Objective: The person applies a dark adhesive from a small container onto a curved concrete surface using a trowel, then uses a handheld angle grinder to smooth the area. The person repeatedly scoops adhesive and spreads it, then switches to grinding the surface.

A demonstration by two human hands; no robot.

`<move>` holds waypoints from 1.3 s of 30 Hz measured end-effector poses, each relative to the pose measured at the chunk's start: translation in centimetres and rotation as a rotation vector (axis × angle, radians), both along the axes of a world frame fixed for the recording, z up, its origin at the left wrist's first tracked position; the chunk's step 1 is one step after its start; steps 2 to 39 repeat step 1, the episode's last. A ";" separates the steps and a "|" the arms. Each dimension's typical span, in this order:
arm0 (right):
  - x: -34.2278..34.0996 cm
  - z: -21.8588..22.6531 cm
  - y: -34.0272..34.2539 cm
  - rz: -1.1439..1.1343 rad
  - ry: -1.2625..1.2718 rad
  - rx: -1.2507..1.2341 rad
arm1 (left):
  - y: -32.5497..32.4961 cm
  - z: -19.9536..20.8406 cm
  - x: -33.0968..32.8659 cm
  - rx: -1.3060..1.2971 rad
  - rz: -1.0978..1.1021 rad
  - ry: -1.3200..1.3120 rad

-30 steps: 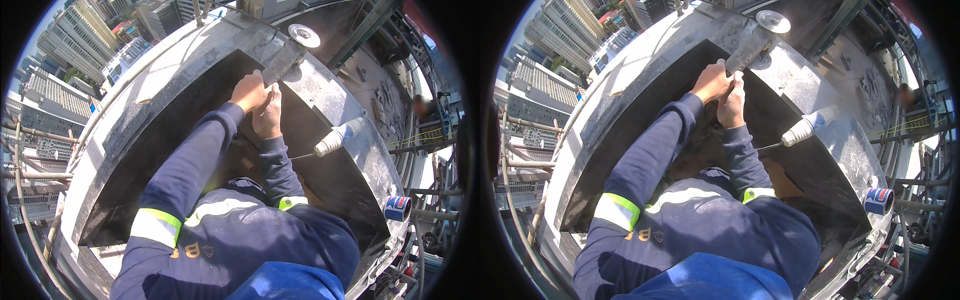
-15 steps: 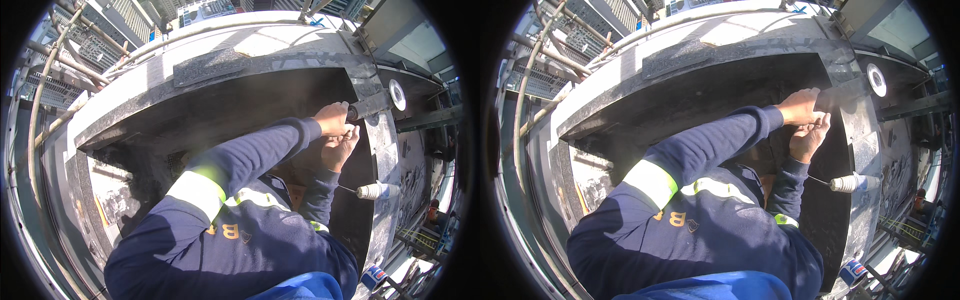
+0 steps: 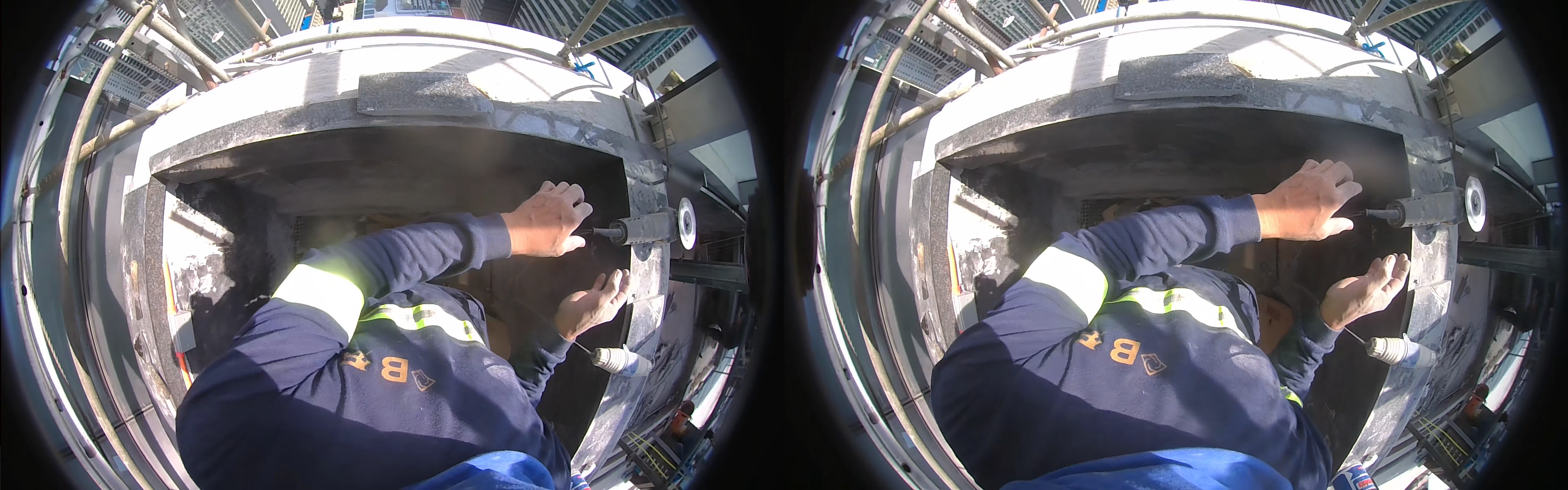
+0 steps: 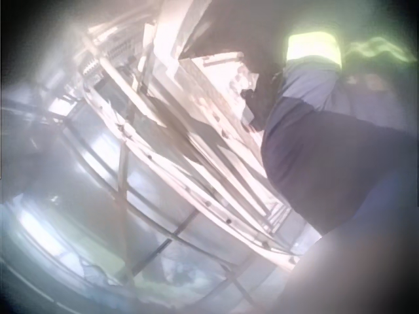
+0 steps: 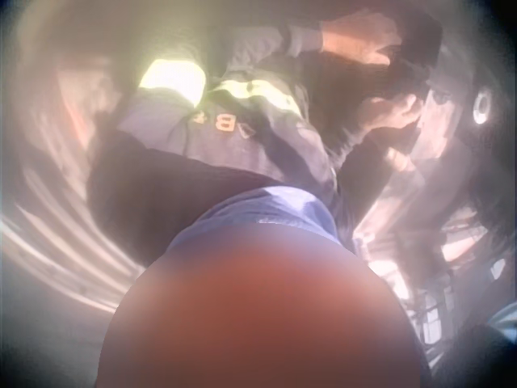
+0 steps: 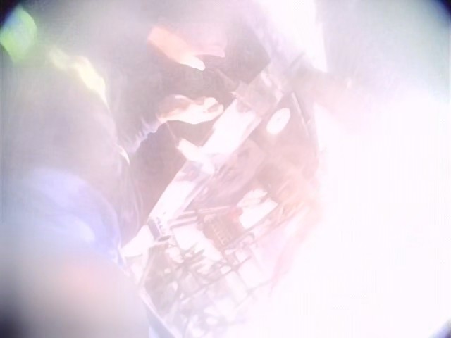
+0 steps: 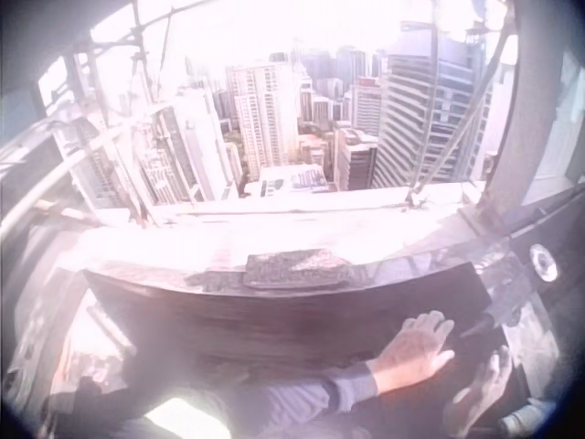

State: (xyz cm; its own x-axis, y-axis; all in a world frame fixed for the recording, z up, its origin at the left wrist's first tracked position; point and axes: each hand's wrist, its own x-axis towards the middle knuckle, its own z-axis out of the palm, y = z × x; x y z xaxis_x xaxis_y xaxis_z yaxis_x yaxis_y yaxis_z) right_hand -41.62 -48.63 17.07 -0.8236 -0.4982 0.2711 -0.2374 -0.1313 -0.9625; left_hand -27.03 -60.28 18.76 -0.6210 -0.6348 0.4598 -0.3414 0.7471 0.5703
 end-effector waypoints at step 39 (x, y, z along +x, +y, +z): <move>-2.4 -2.5 1.0 0.050 0.244 0.046 | -0.3 0.4 1.9 -0.024 -0.002 0.024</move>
